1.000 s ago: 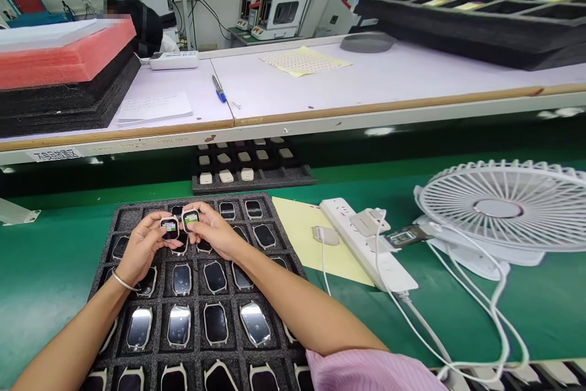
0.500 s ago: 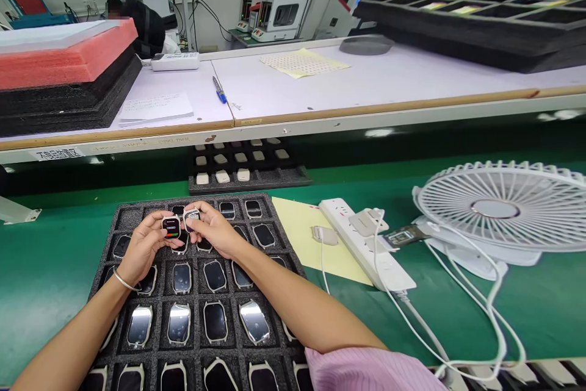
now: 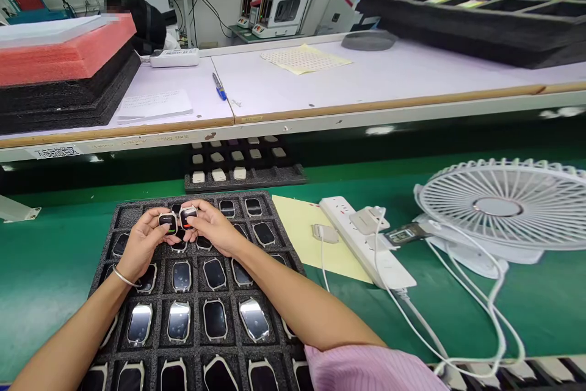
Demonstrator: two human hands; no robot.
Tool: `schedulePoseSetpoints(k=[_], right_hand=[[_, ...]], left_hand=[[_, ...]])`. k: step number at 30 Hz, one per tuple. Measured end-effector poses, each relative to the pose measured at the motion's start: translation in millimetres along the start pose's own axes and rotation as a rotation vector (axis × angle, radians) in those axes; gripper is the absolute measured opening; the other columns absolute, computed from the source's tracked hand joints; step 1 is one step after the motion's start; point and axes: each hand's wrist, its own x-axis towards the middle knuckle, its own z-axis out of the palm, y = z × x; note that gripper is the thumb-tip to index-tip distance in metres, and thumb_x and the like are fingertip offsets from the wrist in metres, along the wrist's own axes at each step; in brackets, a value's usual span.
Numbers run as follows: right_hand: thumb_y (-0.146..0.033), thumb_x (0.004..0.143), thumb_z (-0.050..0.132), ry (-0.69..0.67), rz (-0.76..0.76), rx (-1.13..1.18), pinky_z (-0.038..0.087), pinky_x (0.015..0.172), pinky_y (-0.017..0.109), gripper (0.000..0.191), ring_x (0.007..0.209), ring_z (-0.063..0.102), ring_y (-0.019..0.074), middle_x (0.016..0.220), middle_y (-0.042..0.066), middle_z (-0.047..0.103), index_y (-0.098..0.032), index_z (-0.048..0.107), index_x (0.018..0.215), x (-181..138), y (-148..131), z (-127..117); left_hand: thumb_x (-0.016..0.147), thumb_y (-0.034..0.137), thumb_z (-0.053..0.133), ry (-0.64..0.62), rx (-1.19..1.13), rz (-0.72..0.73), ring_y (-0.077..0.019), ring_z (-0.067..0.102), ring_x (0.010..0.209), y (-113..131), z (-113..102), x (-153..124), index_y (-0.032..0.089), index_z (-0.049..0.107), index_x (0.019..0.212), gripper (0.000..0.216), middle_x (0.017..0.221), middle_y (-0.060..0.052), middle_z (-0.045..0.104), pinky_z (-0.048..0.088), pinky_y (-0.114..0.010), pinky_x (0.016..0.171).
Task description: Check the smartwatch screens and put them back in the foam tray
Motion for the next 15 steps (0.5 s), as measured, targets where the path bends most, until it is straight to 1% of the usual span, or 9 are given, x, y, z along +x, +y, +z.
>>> schedulePoseSetpoints(k=[2,8,11,13,15], right_hand=[[-0.031,0.080,0.076,-0.001,-0.004,-0.015,0.050,0.057,0.025,0.038,0.062,0.067,0.0127,0.084,0.001,0.069,-0.020,0.057,0.112,0.5,0.5,-0.2],[-0.015,0.075,0.069,-0.020,-0.018,0.009,0.051,0.060,0.025,0.041,0.065,0.068,0.0133,0.084,0.000,0.068,-0.020,0.057,0.114,0.3,2.2,-0.8],[-0.012,0.073,0.067,-0.013,-0.025,0.010,0.052,0.061,0.025,0.044,0.066,0.068,0.0135,0.083,0.000,0.067,-0.021,0.057,0.115,0.8,1.5,-0.7],[-0.012,0.073,0.068,-0.009,-0.030,0.002,0.052,0.063,0.025,0.045,0.068,0.068,0.0136,0.088,0.001,0.068,-0.021,0.056,0.116,1.5,-3.8,0.5],[-0.015,0.075,0.071,-0.023,-0.055,-0.022,0.054,0.068,0.026,0.048,0.074,0.069,0.0143,0.094,0.002,0.068,-0.022,0.055,0.119,0.3,-15.2,4.4]], left_hand=[[0.072,0.034,0.077,0.010,0.001,0.000,-0.0150,0.069,0.060,0.4,0.3,-0.2,0.018,0.058,0.104,0.041,0.090,-0.003,0.070,0.055,-0.027,0.060],[0.072,0.030,0.074,-0.001,-0.019,-0.007,-0.0164,0.070,0.065,0.7,-0.8,-2.0,0.018,0.059,0.109,0.041,0.092,-0.004,0.071,0.055,-0.028,0.064],[0.072,0.028,0.072,0.009,-0.030,-0.008,-0.0167,0.070,0.067,0.0,-1.9,1.0,0.018,0.059,0.111,0.043,0.094,-0.005,0.070,0.054,-0.028,0.066],[0.071,0.027,0.072,0.023,-0.021,0.017,-0.0144,0.067,0.065,6.7,-0.6,0.9,0.018,0.059,0.113,0.045,0.097,-0.005,0.070,0.053,-0.027,0.065],[0.068,0.022,0.076,0.010,-0.009,0.067,-0.0126,0.065,0.068,22.6,4.2,-7.6,0.019,0.060,0.114,0.048,0.100,-0.005,0.069,0.052,-0.025,0.066]])
